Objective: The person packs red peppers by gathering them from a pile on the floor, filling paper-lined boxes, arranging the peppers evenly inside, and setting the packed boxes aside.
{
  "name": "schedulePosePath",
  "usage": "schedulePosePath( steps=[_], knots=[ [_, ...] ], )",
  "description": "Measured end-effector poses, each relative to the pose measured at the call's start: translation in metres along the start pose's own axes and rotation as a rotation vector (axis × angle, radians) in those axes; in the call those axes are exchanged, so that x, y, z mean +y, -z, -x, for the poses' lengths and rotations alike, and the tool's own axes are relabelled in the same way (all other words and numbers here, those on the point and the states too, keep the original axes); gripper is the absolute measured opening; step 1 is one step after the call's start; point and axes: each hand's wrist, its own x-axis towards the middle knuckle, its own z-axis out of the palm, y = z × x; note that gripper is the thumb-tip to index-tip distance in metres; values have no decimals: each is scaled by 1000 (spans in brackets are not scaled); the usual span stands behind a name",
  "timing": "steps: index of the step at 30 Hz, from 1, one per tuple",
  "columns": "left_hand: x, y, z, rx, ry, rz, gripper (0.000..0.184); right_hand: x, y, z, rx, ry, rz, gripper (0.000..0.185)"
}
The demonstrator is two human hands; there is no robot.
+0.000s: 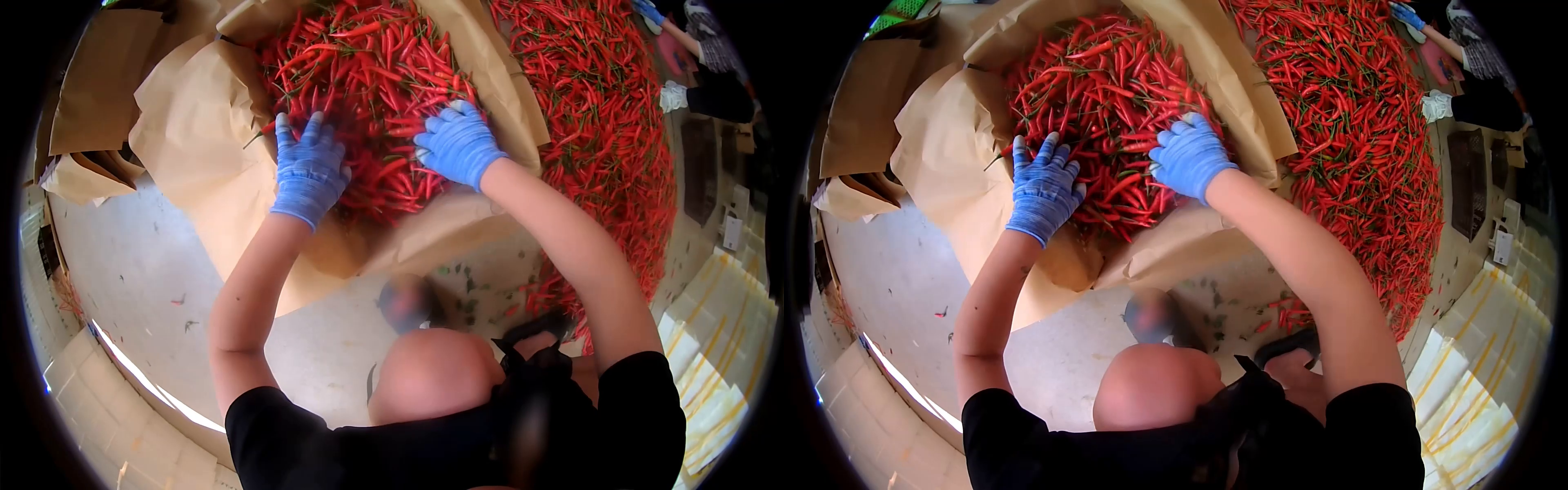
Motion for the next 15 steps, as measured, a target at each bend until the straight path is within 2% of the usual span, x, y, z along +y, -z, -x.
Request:
schedulePosePath(
  steps=[4,6,7,8,10,11,12,15],
  knots=[
    [0,-2,2,65,-13,61,34,16,18,12,-112,9,-1,34],
    [-1,0,1,111,-27,149,32,16,45,9,-448,30,-36,40],
    [0,0,0,108,-22,150,32,16,62,5,-542,-8,-119,39],
    [0,0,0,105,-23,166,31,13,69,-1,-540,0,-118,39],
    [-1,0,1,95,-23,179,31,6,76,-12,-246,-103,-229,31],
    [-1,-1,1,121,-26,188,30,1,67,-27,-84,-124,-424,25],
    [-1,-2,1,147,-30,197,29,-4,56,-41,-27,-55,-478,26],
    [-2,-7,0,175,-30,204,27,-17,18,-73,-159,-59,-408,23]
  ],
)
